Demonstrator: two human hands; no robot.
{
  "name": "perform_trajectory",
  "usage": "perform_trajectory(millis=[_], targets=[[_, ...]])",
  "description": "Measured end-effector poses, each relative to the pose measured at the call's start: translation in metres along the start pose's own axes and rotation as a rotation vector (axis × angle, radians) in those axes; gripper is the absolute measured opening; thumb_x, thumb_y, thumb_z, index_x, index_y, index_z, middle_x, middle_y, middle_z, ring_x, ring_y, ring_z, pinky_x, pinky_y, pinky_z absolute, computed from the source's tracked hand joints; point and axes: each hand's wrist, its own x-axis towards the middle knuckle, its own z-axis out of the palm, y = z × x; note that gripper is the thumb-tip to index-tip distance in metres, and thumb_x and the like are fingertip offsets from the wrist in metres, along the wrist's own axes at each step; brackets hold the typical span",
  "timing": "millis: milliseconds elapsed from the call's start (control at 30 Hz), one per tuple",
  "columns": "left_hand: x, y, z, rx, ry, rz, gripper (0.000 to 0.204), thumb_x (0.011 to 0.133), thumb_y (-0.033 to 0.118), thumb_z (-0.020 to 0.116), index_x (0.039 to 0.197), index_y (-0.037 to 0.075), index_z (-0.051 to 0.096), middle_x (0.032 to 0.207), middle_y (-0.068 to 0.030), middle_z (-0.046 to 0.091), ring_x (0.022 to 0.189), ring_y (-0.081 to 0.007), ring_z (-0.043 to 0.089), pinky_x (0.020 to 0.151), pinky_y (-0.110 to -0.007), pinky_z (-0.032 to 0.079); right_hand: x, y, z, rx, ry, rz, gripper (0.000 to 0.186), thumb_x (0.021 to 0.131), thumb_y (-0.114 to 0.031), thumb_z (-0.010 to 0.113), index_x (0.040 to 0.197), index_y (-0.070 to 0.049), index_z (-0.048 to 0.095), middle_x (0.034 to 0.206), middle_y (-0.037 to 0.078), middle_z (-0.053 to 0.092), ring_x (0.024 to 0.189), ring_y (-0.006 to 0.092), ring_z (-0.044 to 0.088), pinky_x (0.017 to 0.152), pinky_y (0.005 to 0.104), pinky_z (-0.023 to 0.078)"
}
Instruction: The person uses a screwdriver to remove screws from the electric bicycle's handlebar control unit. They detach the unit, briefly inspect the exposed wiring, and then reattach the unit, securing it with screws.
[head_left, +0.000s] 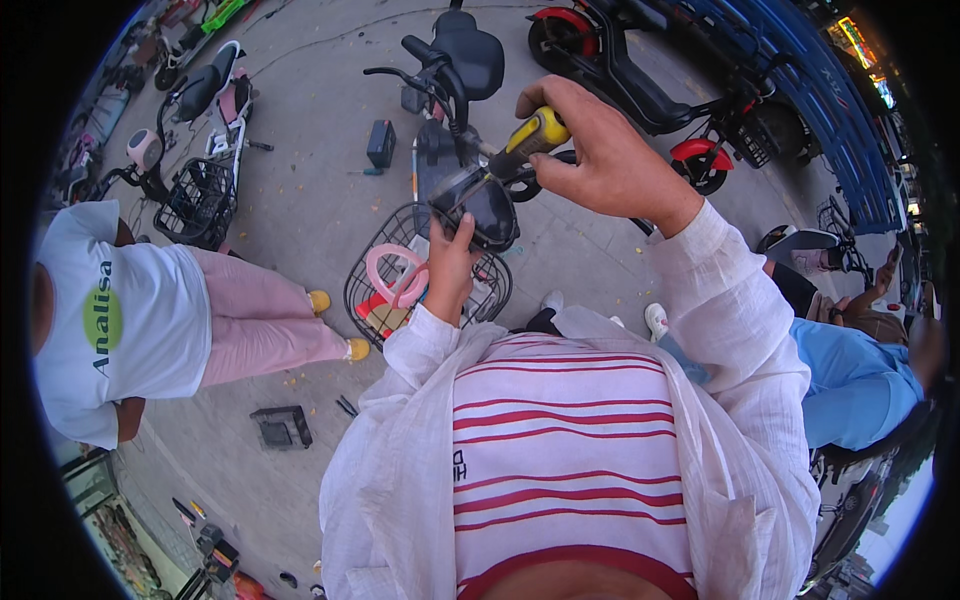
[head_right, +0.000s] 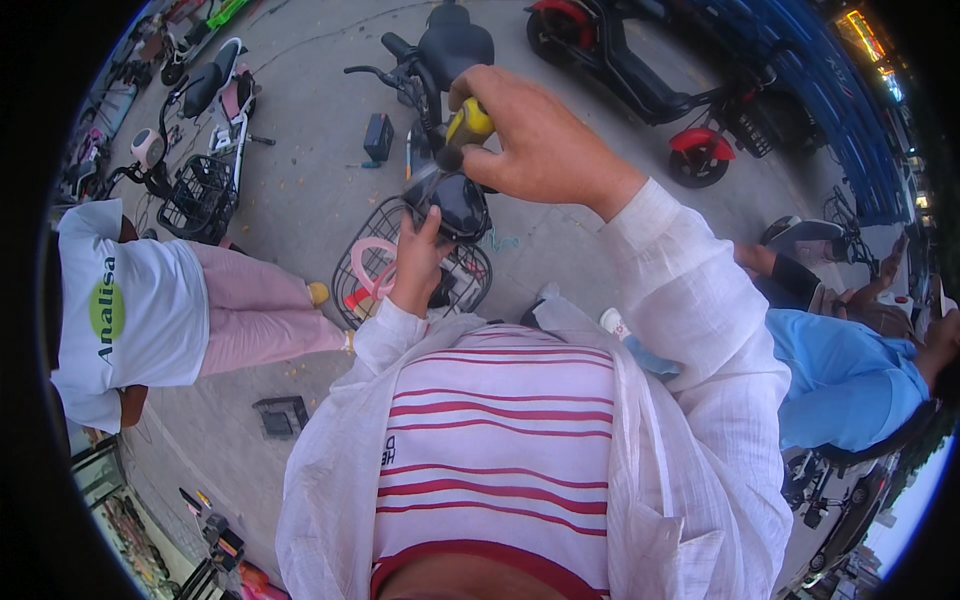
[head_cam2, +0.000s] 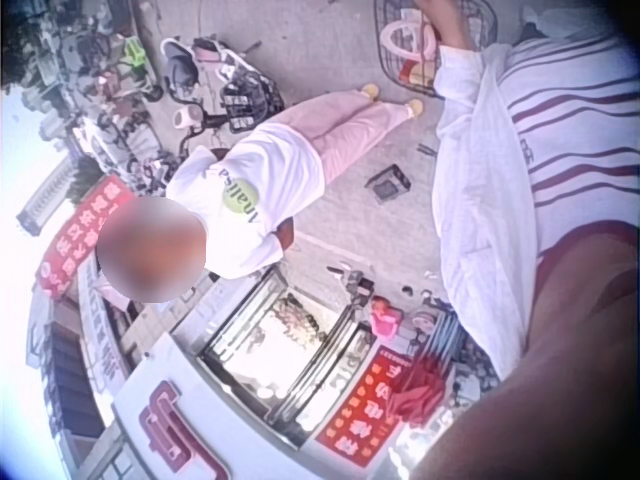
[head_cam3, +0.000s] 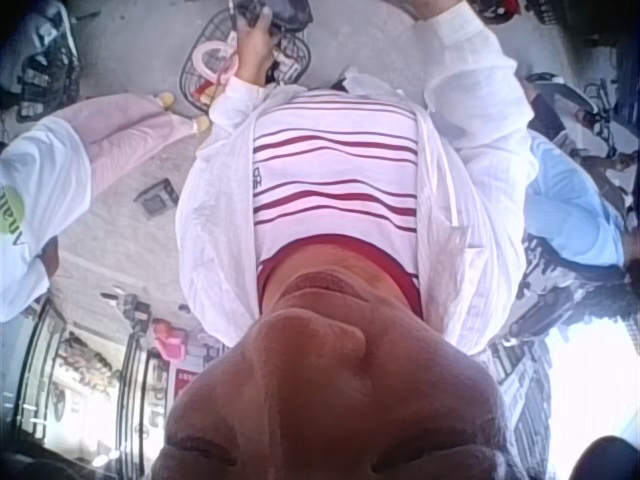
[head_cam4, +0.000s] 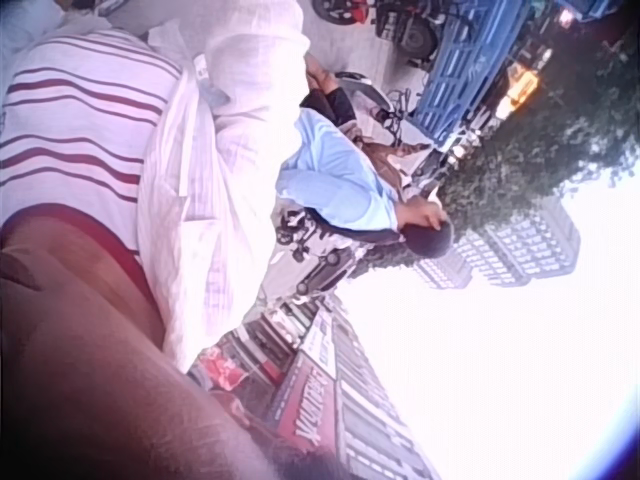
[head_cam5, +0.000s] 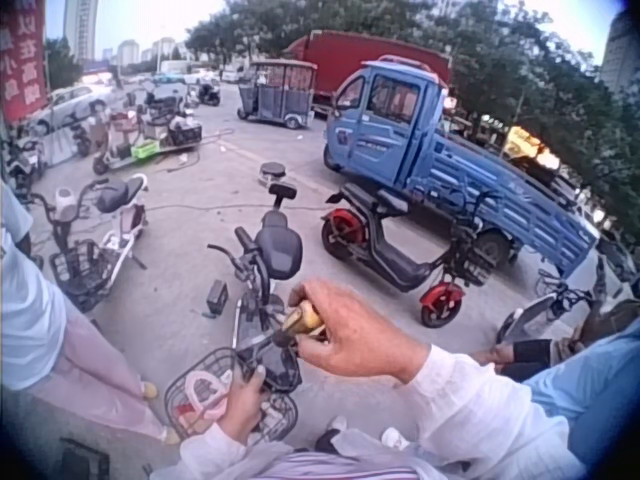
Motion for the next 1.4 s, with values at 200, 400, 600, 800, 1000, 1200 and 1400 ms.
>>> perform_trajectory(millis=[200, 400, 600, 800, 1000, 1200, 1400], targets=[[0.000, 0.001, -0.004, -0.037, 0.013, -0.016, 0.056, 0.099, 0.010, 0.057, 0.148, 0.012, 0.030, 0.136, -0.0125, 0.050, 0.119, -0.0281, 0.058, 0.089, -0.046, 0.057, 0.007, -0.014, -0.004, -0.106, -0.176, 0.208, 0.028, 0.088, -0.027, 0.068, 0.105, -0.005, 0.060, 0.086, 0.013, 0.068, 0.084, 0.0285, 0.067, 0.075, 0.0376, 0.051], [0.000, 0.000, -0.005, -0.025, 0.004, 0.005, 0.056, 0.099, 0.015, 0.059, 0.147, 0.011, 0.031, 0.134, -0.0121, 0.053, 0.117, -0.0265, 0.059, 0.088, -0.044, 0.056, 0.014, -0.022, -0.008, -0.157, -0.299, 0.390, 0.027, 0.085, -0.021, 0.069, 0.104, -0.004, 0.060, 0.090, 0.014, 0.067, 0.089, 0.0285, 0.065, 0.078, 0.0372, 0.050], [0.003, -0.004, -0.001, 0.061, 0.030, 0.065, 0.055, 0.097, 0.022, 0.063, 0.143, 0.009, 0.036, 0.118, -0.0073, 0.063, 0.097, -0.0177, 0.064, 0.073, -0.031, 0.050, 0.002, -0.008, -0.004, -0.037, -0.067, 0.072, 0.028, 0.087, -0.020, 0.069, 0.107, -0.003, 0.058, 0.091, 0.014, 0.066, 0.084, 0.0288, 0.066, 0.072, 0.0361, 0.052], [0.010, -0.015, -0.015, 0.122, 0.054, 0.085, 0.040, 0.096, 0.023, 0.064, 0.130, 0.008, 0.049, 0.100, -0.0010, 0.064, 0.074, -0.0095, 0.058, 0.061, -0.023, 0.041, 0.004, -0.018, -0.002, 0.053, -0.154, 0.239, 0.037, 0.087, -0.022, 0.070, 0.113, -0.001, 0.052, 0.095, 0.018, 0.063, 0.088, 0.0273, 0.066, 0.073, 0.0362, 0.053], [0.007, -0.014, -0.022, -0.009, 0.036, -0.046, 0.034, 0.099, 0.035, 0.057, 0.121, 0.009, 0.055, 0.097, -0.0006, 0.064, 0.074, -0.0115, 0.056, 0.067, -0.027, 0.044, 0.004, -0.021, 0.000, -0.035, -0.139, 0.290, 0.040, 0.087, -0.026, 0.071, 0.113, -0.003, 0.053, 0.098, 0.019, 0.064, 0.089, 0.0280, 0.068, 0.075, 0.0352, 0.055], [0.006, -0.012, -0.020, -0.276, 0.090, -0.113, 0.039, 0.103, 0.046, 0.045, 0.115, 0.011, 0.058, 0.098, -0.0029, 0.063, 0.076, -0.0127, 0.055, 0.069, -0.029, 0.046, -0.002, -0.020, 0.001, -0.068, -0.147, 0.289, 0.039, 0.088, -0.030, 0.069, 0.112, -0.003, 0.054, 0.101, 0.020, 0.065, 0.088, 0.0307, 0.068, 0.074, 0.0372, 0.055], [0.014, -0.019, -0.037, -0.364, 0.056, -0.137, 0.038, 0.103, 0.045, 0.045, 0.114, 0.011, 0.058, 0.094, -0.0025, 0.062, 0.076, -0.0133, 0.054, 0.067, -0.029, 0.046, 0.015, -0.035, -0.005, -0.215, -0.351, 0.491, 0.042, 0.085, -0.024, 0.072, 0.116, -0.003, 0.052, 0.102, 0.020, 0.065, 0.087, 0.0308, 0.067, 0.076, 0.0363, 0.055]])
